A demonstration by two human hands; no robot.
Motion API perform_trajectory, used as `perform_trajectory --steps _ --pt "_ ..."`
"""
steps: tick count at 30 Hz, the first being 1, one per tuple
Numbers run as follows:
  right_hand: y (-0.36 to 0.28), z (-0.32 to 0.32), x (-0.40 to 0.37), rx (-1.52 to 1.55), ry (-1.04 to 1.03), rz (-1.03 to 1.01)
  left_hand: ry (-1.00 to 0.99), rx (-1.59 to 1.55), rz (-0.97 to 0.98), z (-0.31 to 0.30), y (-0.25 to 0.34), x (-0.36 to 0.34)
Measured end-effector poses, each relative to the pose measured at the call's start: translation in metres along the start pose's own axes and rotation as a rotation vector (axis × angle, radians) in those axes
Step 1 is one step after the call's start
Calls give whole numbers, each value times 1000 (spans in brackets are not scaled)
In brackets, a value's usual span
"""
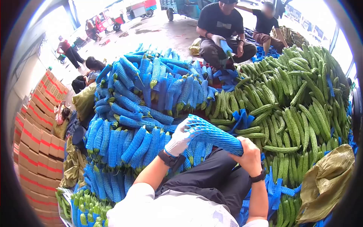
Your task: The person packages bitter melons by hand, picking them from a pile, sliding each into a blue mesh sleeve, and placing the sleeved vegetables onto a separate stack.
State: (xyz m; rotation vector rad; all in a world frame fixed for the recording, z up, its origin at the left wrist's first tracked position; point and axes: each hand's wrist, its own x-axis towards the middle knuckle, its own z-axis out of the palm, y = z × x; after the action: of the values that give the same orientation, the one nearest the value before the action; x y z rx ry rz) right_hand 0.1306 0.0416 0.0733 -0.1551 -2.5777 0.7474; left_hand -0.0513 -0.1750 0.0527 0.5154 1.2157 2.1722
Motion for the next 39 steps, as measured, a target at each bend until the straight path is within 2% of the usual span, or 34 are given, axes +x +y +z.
perform_trajectory --steps 3,8,11,12,19,23,24,27,29,31,33,34,37,39 --pt "8 -1 -5 78 -43 138 -31 90 49 -6 2 7" --pt "15 4 -5 340 -38 399 44 16 55 -4 0 0" --pt "22 21 1 374 198 303 22 -15 88 -1 -3 -5" --pt "22 26 3 419 249 325 17 -4 98 1 -4 -6" --pt "17 35 13 310 471 345 33 214 192 17 -4 -13" --pt "20 37 13 529 446 427 57 249 211 23 -3 -13" --pt "18 39 14 584 489 389 58 231 222 21 -6 -12" --pt "32 44 11 409 460 305 8 153 249 15 -13 -12" --pt "35 44 7 562 389 380 14 68 239 10 -22 -12" --pt "34 44 8 629 396 316 -9 173 274 8 -23 -11" --pt "37 50 14 591 459 231 -31 288 299 10 -22 -13" --pt "38 52 15 571 492 189 -45 215 255 13 -20 -15" --pt "42 51 18 408 420 202 -56 104 229 20 -18 -18" --pt "41 50 17 407 396 207 -1 181 203 14 -19 -17"
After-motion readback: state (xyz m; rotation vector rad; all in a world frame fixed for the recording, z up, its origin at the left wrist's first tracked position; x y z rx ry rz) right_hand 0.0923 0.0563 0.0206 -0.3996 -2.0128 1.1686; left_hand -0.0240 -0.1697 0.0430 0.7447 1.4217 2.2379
